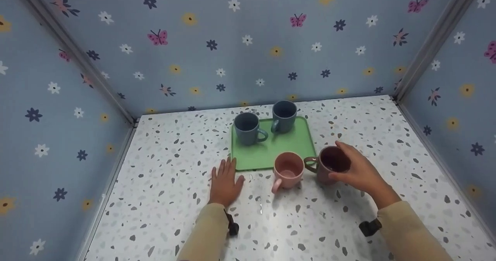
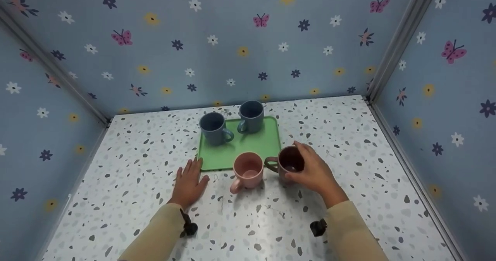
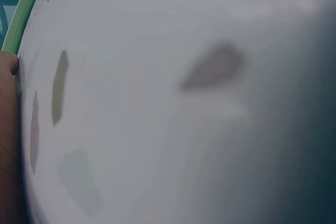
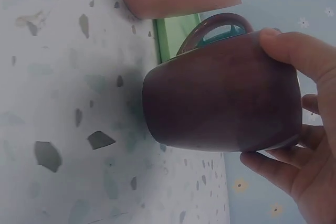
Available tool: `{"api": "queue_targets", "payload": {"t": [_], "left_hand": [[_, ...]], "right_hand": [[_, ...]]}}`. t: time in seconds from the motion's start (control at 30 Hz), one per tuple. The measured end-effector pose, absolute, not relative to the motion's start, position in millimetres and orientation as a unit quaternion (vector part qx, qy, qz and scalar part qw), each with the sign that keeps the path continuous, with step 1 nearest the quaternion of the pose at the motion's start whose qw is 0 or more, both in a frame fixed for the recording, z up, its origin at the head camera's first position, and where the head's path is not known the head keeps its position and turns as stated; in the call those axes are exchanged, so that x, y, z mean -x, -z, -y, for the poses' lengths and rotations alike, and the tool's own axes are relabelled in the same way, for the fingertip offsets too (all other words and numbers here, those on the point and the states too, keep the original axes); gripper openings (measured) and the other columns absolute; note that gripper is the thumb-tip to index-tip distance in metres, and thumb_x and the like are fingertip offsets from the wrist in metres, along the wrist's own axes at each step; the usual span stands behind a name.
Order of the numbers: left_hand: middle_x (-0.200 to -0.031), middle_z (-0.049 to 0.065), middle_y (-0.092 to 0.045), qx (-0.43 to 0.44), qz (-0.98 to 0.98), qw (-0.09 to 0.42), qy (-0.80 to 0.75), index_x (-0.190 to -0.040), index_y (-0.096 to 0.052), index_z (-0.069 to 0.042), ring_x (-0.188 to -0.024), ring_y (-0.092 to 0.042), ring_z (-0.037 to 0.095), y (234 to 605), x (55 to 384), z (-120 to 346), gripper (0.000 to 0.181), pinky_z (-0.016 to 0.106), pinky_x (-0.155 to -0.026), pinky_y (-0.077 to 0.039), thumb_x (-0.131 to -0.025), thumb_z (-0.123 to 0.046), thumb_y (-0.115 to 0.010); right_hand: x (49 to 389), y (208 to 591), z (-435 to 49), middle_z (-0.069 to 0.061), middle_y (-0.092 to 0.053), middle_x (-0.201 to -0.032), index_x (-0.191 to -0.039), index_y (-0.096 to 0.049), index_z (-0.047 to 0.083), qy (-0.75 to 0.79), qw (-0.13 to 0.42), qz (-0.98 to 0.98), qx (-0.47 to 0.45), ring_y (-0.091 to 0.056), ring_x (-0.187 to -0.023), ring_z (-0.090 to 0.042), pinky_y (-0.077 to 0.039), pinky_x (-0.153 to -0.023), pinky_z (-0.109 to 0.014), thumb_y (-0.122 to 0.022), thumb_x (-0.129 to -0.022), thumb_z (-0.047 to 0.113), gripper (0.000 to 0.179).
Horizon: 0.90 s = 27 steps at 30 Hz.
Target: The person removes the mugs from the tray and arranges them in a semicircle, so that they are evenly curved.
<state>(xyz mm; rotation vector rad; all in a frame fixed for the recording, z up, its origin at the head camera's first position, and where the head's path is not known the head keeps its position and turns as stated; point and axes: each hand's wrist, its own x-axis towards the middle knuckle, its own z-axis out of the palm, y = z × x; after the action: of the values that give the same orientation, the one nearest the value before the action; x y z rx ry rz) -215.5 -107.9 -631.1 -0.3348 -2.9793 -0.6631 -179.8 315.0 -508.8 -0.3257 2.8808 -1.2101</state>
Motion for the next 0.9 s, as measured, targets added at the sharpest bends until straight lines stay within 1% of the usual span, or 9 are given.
{"api": "queue_targets", "payload": {"t": [0.13, 0.23, 0.37, 0.5, 0.57, 0.63, 0.7, 0.8, 0.9], "left_hand": [[-0.168, 0.013, -0.019, 0.106, 0.971, 0.026, 0.212, -0.162, -0.023, -0.01, -0.155, -0.014, 0.033, 631.4, 216.0, 107.8, 0.069, 0.057, -0.124, -0.002, -0.105, -0.043, -0.043], [-0.168, 0.011, -0.017, 0.102, 0.972, 0.019, 0.209, -0.162, -0.021, -0.011, -0.155, -0.012, 0.031, 632.1, 216.2, 107.9, 0.069, 0.056, -0.124, -0.001, -0.106, -0.045, -0.042], [-0.168, 0.012, -0.018, 0.104, 0.971, 0.02, 0.213, -0.162, -0.022, -0.01, -0.155, -0.013, 0.032, 631.6, 216.0, 108.1, 0.069, 0.057, -0.124, -0.002, -0.105, -0.044, -0.043], [-0.168, 0.012, -0.018, 0.106, 0.971, 0.022, 0.212, -0.162, -0.022, -0.01, -0.155, -0.013, 0.032, 633.4, 217.2, 108.9, 0.069, 0.056, -0.124, -0.002, -0.105, -0.044, -0.043], [-0.168, 0.011, -0.018, 0.107, 0.972, 0.023, 0.208, -0.162, -0.021, -0.011, -0.155, -0.013, 0.032, 635.5, 217.9, 109.8, 0.069, 0.056, -0.124, -0.002, -0.105, -0.045, -0.042], [-0.168, 0.012, -0.018, 0.107, 0.972, 0.026, 0.207, -0.162, -0.021, -0.011, -0.155, -0.013, 0.032, 637.3, 218.5, 110.3, 0.07, 0.057, -0.124, -0.002, -0.105, -0.045, -0.042], [-0.168, 0.011, -0.018, 0.107, 0.972, 0.026, 0.206, -0.162, -0.021, -0.011, -0.155, -0.013, 0.031, 638.5, 219.0, 110.4, 0.07, 0.056, -0.124, -0.002, -0.105, -0.046, -0.041], [-0.168, 0.011, -0.018, 0.106, 0.972, 0.023, 0.207, -0.162, -0.021, -0.011, -0.155, -0.013, 0.031, 638.8, 219.5, 110.6, 0.07, 0.056, -0.124, -0.002, -0.105, -0.045, -0.041], [-0.168, 0.012, -0.019, 0.108, 0.971, 0.026, 0.212, -0.162, -0.022, -0.01, -0.155, -0.014, 0.032, 637.5, 219.5, 110.7, 0.069, 0.057, -0.124, -0.003, -0.105, -0.044, -0.043]], "right_hand": [[168.3, 515.7, -318.4, -0.025, -0.036, -0.157, -0.157, -0.033, 0.004, 0.385, -0.004, -0.917, 0.106, -0.035, -0.143, -0.046, -0.028, -0.115, -0.065, -0.09, -0.076, 0.025, 0.102], [161.8, 520.0, -320.2, -0.025, -0.039, -0.156, -0.156, -0.035, 0.003, 0.377, -0.008, -0.918, 0.12, -0.038, -0.141, -0.046, -0.031, -0.113, -0.065, -0.091, -0.075, 0.022, 0.1], [153.9, 524.2, -321.2, -0.022, -0.042, -0.154, -0.155, -0.038, 0.005, 0.371, -0.016, -0.917, 0.147, -0.042, -0.139, -0.043, -0.034, -0.111, -0.064, -0.092, -0.072, 0.023, 0.1], [146.3, 524.8, -316.7, -0.016, -0.047, -0.152, -0.154, -0.041, 0.005, 0.374, -0.023, -0.91, 0.176, -0.044, -0.138, -0.037, -0.037, -0.111, -0.054, -0.094, -0.07, 0.024, 0.101], [142.5, 524.4, -312.2, -0.011, -0.048, -0.152, -0.155, -0.041, 0.007, 0.376, -0.018, -0.908, 0.182, -0.045, -0.139, -0.032, -0.036, -0.113, -0.048, -0.094, -0.07, 0.025, 0.102], [139.0, 524.2, -308.0, -0.01, -0.048, -0.153, -0.155, -0.04, 0.009, 0.377, -0.012, -0.907, 0.187, -0.044, -0.14, -0.03, -0.036, -0.114, -0.047, -0.094, -0.07, 0.024, 0.102], [135.7, 524.3, -304.0, -0.009, -0.046, -0.154, -0.156, -0.04, 0.01, 0.38, -0.007, -0.905, 0.189, -0.043, -0.141, -0.031, -0.036, -0.114, -0.05, -0.094, -0.07, 0.025, 0.102], [132.9, 525.3, -298.6, -0.011, -0.045, -0.155, -0.156, -0.039, 0.011, 0.389, -0.004, -0.9, 0.197, -0.043, -0.141, -0.034, -0.035, -0.113, -0.058, -0.094, -0.071, 0.024, 0.102], [131.4, 526.6, -293.8, -0.011, -0.045, -0.155, -0.156, -0.039, 0.013, 0.392, -0.005, -0.898, 0.201, -0.043, -0.141, -0.034, -0.035, -0.114, -0.059, -0.094, -0.07, 0.022, 0.103]]}}
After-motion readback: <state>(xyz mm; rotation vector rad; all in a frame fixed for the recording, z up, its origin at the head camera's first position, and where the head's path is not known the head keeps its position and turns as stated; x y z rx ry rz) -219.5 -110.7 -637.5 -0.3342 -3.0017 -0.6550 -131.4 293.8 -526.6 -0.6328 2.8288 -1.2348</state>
